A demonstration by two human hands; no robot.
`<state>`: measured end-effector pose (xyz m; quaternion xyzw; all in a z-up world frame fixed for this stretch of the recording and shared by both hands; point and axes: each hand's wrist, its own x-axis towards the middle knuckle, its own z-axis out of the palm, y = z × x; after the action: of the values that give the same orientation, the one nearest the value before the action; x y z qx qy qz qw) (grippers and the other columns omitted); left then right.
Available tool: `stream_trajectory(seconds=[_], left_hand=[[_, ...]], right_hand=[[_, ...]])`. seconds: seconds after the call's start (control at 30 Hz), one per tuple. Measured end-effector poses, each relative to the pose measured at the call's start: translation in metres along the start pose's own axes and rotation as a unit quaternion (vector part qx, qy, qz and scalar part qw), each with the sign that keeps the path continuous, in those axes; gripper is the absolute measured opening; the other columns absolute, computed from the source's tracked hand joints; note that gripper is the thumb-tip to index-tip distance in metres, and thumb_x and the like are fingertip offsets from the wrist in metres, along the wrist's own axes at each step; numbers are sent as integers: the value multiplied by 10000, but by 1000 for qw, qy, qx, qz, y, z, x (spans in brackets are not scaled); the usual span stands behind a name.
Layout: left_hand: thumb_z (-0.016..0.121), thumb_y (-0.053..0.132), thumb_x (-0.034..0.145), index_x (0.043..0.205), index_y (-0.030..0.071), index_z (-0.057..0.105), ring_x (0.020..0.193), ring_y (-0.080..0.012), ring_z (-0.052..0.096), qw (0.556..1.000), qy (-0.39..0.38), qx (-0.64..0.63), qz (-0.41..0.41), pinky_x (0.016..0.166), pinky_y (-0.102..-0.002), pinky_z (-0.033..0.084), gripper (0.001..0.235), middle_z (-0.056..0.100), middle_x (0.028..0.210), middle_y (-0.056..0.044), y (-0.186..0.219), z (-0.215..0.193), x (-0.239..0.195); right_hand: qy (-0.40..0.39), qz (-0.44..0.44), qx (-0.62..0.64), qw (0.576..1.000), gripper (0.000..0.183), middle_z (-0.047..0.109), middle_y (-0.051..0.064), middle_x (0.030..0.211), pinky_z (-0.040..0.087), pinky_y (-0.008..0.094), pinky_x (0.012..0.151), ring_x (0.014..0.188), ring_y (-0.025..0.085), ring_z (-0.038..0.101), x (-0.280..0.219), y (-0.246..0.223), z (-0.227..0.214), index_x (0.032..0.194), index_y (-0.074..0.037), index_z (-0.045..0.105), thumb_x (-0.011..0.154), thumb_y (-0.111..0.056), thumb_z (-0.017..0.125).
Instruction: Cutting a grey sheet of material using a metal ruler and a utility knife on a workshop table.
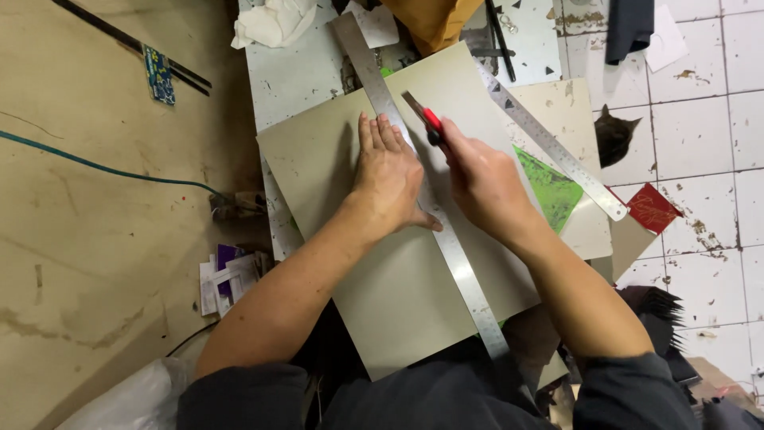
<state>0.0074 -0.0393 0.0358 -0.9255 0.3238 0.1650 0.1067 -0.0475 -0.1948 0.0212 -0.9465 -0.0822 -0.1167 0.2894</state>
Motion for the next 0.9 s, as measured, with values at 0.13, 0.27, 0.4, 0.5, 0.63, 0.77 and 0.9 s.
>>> stream_trajectory(seconds=[0.13,0.27,0.4,0.5,0.63,0.77,0.9], left_hand=[[731,1036,391,1453,-204,392,1414,-576,398,1000,8,-4,1,1197,-749,1,1668,410,1486,-454,-1,2,0],[688,1064,401,1455,-207,388,1428,-556,394,1000,0,12,3,1207,-735,-4,1679,400,1502,-442,0,3,0],[666,1053,445,1421,-221,412,1432,-592,359,999,-22,21,16,1182,-763,-14,1625,375,1494,-476,2,-2,-1],[682,1055,443,1449,-197,398,1431,-575,374,1000,-5,15,11,1186,-754,-17,1632,397,1493,-454,2,2,0],[568,1126,532,1584,129,350,1498,-571,226,998,-36,38,41,1163,-762,12,1466,332,1601,-343,-4,13,9],[557,1178,478,1532,-38,365,1468,-570,300,998,-3,60,26,1155,-759,55,1621,359,1564,-393,-4,17,7],[517,1244,421,1504,-173,357,1409,-581,412,996,41,78,12,1157,-752,89,1791,370,1529,-458,-5,24,8]], right_hand=[[-6,-15,-31,999,452,683,203,801,558,566,660,776,444,718,23,9,24,1470,-96,542,1018,-102,538],[-26,-11,-49,998,473,675,175,773,566,551,633,725,429,725,35,8,29,1470,-66,552,1003,-135,540],[-61,-2,-57,996,503,639,172,752,564,583,626,704,471,709,39,2,24,1478,-77,537,977,-118,524],[-87,-2,-62,994,498,623,178,721,548,601,586,680,498,698,42,-8,17,1473,-84,535,977,-107,498],[-175,14,-87,981,555,594,237,667,426,581,469,504,515,532,60,-12,11,1398,-63,422,859,29,518],[-189,3,-70,980,637,612,241,610,386,552,455,489,528,507,33,-21,-12,1454,-36,422,828,78,456],[-173,7,-64,983,614,549,152,663,352,524,457,502,438,468,-56,-27,-38,1585,-93,352,1029,-140,607]])
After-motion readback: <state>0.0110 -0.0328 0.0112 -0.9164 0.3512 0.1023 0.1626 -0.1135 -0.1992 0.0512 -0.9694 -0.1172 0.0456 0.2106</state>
